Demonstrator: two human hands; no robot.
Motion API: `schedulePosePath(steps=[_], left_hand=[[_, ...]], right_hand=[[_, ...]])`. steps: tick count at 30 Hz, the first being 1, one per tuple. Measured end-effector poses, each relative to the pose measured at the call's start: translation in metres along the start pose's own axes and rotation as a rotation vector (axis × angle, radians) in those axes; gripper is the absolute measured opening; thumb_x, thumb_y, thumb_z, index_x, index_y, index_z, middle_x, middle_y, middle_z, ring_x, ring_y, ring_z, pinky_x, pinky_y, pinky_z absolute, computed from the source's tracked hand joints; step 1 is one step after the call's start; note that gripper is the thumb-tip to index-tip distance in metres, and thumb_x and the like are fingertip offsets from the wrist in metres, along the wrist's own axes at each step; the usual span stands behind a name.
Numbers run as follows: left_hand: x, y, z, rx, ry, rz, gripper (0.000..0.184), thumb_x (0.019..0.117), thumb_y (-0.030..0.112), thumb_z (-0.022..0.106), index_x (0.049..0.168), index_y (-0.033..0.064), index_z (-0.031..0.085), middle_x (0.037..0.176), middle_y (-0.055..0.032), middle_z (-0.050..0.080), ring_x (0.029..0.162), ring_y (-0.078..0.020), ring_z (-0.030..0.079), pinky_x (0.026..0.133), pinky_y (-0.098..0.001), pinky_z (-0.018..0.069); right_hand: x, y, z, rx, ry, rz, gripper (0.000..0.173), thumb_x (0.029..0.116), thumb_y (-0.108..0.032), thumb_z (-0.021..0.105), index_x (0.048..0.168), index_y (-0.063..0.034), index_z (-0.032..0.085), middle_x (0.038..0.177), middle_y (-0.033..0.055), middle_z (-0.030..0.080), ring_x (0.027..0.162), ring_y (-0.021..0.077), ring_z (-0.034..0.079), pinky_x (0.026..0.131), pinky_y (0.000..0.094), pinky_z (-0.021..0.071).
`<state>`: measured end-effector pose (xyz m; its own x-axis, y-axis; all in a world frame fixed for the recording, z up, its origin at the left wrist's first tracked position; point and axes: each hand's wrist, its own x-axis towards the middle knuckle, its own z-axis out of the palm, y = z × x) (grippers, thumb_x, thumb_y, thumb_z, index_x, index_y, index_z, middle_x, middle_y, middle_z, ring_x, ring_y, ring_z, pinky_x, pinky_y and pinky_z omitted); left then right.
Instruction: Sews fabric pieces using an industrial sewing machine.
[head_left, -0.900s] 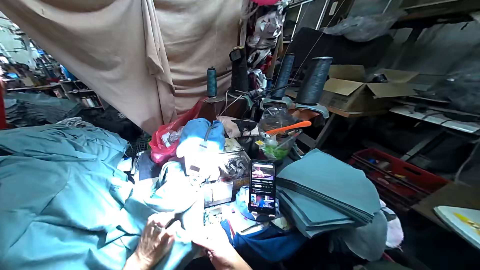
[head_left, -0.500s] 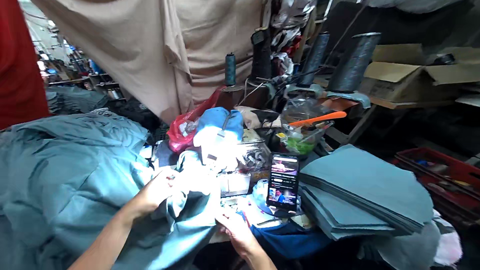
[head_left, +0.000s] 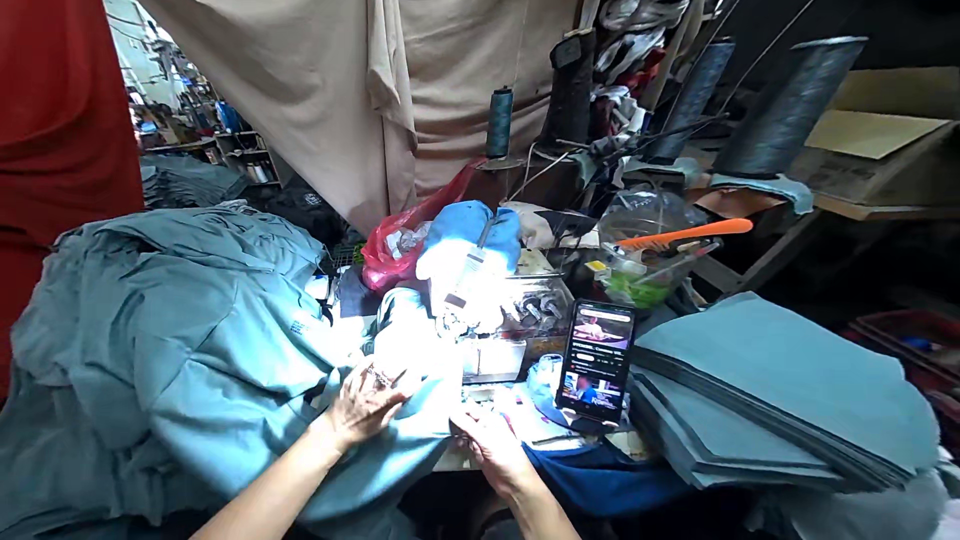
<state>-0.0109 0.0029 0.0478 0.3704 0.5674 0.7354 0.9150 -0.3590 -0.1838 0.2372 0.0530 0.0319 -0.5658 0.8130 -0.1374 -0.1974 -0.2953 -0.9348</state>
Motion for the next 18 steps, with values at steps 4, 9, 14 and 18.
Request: schedulePosePath(steps=[4, 9, 14, 18], left_hand=[[0.012, -0.013, -0.010, -0.124, -0.061, -0.071, 0.018, 0.0952, 0.009, 0.059, 0.098, 0.0048, 0.077, 0.092, -0.0122, 0.075, 0.085, -0.0281, 0.073, 0.076, -0.0444, 0.0610], [0.062, -0.005, -0.047, -0.174, -0.358, -0.442, 0.017, 0.0981, 0.012, 0.063, 0.099, 0.0009, 0.076, 0.095, -0.0163, 0.072, 0.095, -0.0331, 0.071, 0.088, -0.0511, 0.0575], [0.105, 0.005, -0.052, -0.595, -0.411, -0.715, 0.023, 0.0980, 0.013, 0.066, 0.116, -0.0009, 0.068, 0.107, -0.0167, 0.070, 0.099, -0.0270, 0.068, 0.091, -0.0488, 0.0550], [0.095, -0.001, 0.000, -0.356, -0.516, -0.448, 0.029, 0.0976, 0.021, 0.066, 0.119, 0.0038, 0.072, 0.123, -0.0175, 0.070, 0.118, -0.0329, 0.065, 0.102, -0.0531, 0.0497]], right_hand=[[0.002, -0.002, 0.001, -0.020, -0.018, -0.007, 0.010, 0.0980, -0.008, 0.062, 0.090, -0.0069, 0.066, 0.075, -0.0022, 0.064, 0.066, 0.0056, 0.060, 0.064, 0.0221, 0.0525], [0.003, -0.002, 0.000, -0.010, -0.018, -0.002, 0.006, 0.0966, -0.005, 0.062, 0.095, -0.0051, 0.068, 0.079, -0.0019, 0.066, 0.067, 0.0048, 0.061, 0.063, 0.0208, 0.0525], [0.000, -0.006, 0.004, -0.027, -0.046, -0.020, 0.009, 0.0961, -0.006, 0.064, 0.089, -0.0069, 0.071, 0.076, -0.0040, 0.068, 0.066, 0.0023, 0.062, 0.064, 0.0197, 0.0531], [0.000, -0.006, 0.003, -0.050, -0.065, -0.017, 0.009, 0.0962, -0.008, 0.064, 0.090, -0.0069, 0.070, 0.078, -0.0034, 0.068, 0.070, 0.0037, 0.063, 0.067, 0.0209, 0.0532]])
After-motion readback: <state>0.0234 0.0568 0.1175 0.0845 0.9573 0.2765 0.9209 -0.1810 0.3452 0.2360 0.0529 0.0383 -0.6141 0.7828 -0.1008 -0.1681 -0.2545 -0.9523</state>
